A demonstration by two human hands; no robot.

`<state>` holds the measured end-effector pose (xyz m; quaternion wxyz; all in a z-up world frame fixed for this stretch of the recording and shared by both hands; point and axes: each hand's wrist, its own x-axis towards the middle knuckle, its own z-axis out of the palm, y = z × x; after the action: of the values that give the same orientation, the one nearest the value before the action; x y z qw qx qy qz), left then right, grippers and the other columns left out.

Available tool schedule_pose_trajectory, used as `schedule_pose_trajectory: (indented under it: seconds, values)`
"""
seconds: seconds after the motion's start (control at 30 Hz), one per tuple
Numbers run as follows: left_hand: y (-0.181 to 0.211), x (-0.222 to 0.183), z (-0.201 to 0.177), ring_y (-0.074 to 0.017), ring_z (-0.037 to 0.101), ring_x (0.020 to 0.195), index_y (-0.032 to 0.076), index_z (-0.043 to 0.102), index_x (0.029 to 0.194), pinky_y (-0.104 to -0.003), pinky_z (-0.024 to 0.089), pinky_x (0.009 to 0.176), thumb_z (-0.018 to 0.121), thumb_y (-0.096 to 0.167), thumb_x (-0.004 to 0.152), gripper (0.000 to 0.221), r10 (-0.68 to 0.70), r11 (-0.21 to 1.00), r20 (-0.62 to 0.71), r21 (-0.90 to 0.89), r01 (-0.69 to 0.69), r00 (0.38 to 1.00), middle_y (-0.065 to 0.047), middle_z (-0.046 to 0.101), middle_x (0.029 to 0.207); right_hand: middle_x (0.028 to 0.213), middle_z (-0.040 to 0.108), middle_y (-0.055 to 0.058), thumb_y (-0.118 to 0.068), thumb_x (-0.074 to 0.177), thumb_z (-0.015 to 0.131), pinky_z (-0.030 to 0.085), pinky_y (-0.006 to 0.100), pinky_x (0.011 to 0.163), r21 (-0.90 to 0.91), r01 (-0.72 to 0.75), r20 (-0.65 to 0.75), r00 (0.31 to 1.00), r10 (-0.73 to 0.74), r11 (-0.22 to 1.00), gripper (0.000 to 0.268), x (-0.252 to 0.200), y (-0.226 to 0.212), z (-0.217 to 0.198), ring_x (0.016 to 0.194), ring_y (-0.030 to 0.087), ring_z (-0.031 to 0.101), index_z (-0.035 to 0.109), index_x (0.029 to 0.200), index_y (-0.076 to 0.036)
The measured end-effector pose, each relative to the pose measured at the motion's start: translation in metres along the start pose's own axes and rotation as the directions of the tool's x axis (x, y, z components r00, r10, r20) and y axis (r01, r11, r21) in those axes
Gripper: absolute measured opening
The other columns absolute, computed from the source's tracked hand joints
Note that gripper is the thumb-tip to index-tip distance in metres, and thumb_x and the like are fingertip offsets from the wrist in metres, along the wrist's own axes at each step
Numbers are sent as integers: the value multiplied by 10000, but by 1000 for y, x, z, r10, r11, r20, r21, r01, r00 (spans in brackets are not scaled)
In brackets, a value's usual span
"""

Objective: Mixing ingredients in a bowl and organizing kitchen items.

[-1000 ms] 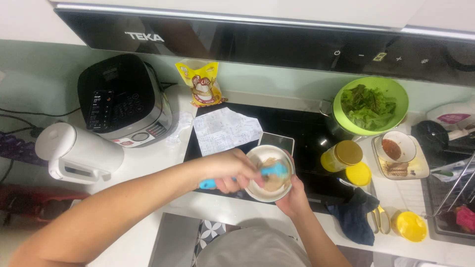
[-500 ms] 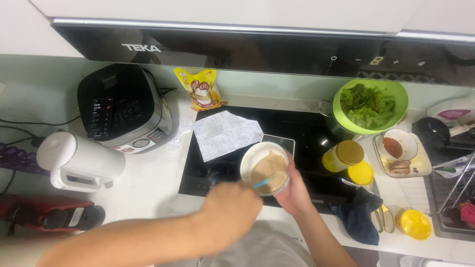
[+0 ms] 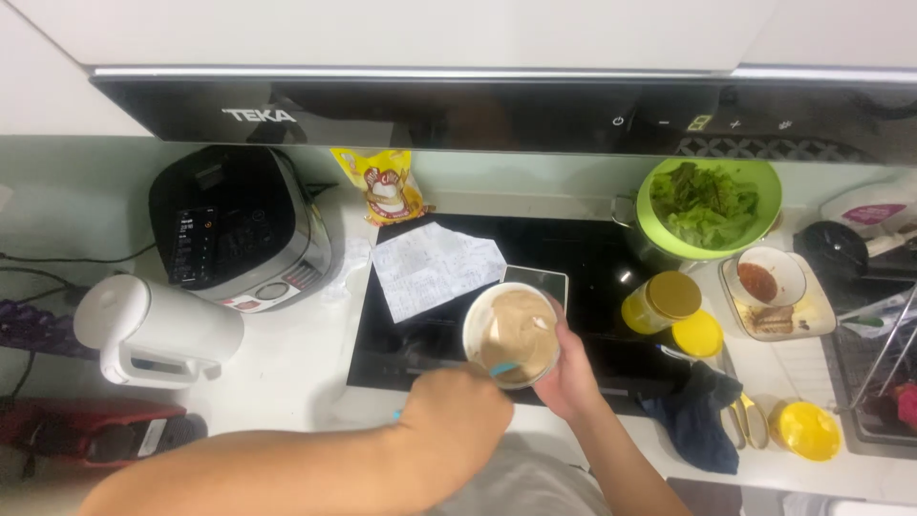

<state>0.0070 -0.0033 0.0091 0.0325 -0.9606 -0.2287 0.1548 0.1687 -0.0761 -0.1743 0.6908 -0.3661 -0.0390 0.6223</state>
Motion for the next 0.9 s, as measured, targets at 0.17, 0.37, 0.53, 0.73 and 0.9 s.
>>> schedule_pose_trajectory:
  seconds: [0.17, 0.37, 0.53, 0.73, 0.9]
  values:
    - [-7, 5, 12, -264, 744, 735, 37, 756, 875, -351, 589, 526, 681, 78, 777, 130, 45, 988, -157, -139, -68, 987, -148, 730, 876, 1517, 504, 129, -450, 979, 393, 397, 511, 1141, 30, 15, 14, 1000, -15, 999, 628, -3, 0, -5, 1401, 311, 480, 405, 1522, -135]
    - [-9, 8, -1, -320, 754, 774, 46, 747, 894, -406, 570, 582, 645, 100, 870, 119, 174, 952, 141, -278, -129, 975, -172, 763, 890, 1505, 525, 129, -495, 971, 365, 401, 499, 1127, 80, -23, 18, 1000, 22, 997, 666, 9, 8, -31, 1365, 306, 515, 428, 1517, -119]
    - [2, 0, 10, -307, 742, 800, 15, 751, 845, -402, 587, 549, 684, 94, 775, 126, 63, 987, 9, -150, -61, 998, -188, 730, 911, 1494, 527, 121, -522, 965, 342, 405, 496, 1123, 16, -24, -51, 998, 25, 1000, 676, 5, 4, -13, 1358, 295, 517, 421, 1503, -121]
    - [3, 0, 17, -299, 750, 775, 41, 756, 851, -396, 589, 558, 677, 86, 790, 110, 47, 980, 27, -197, -41, 999, -189, 740, 895, 1486, 542, 135, -519, 1001, 302, 402, 480, 1126, 0, -56, -63, 996, 56, 998, 677, 11, 10, -22, 1362, 292, 515, 460, 1475, -63]
    - [-3, 1, 4, -318, 750, 764, 48, 753, 861, -428, 565, 596, 677, 86, 831, 90, 181, 937, 168, -327, -118, 969, -176, 766, 850, 1475, 550, 147, -473, 1001, 301, 404, 479, 1128, 22, -92, -103, 990, 94, 996, 645, 5, 10, -13, 1353, 302, 524, 466, 1464, -55]
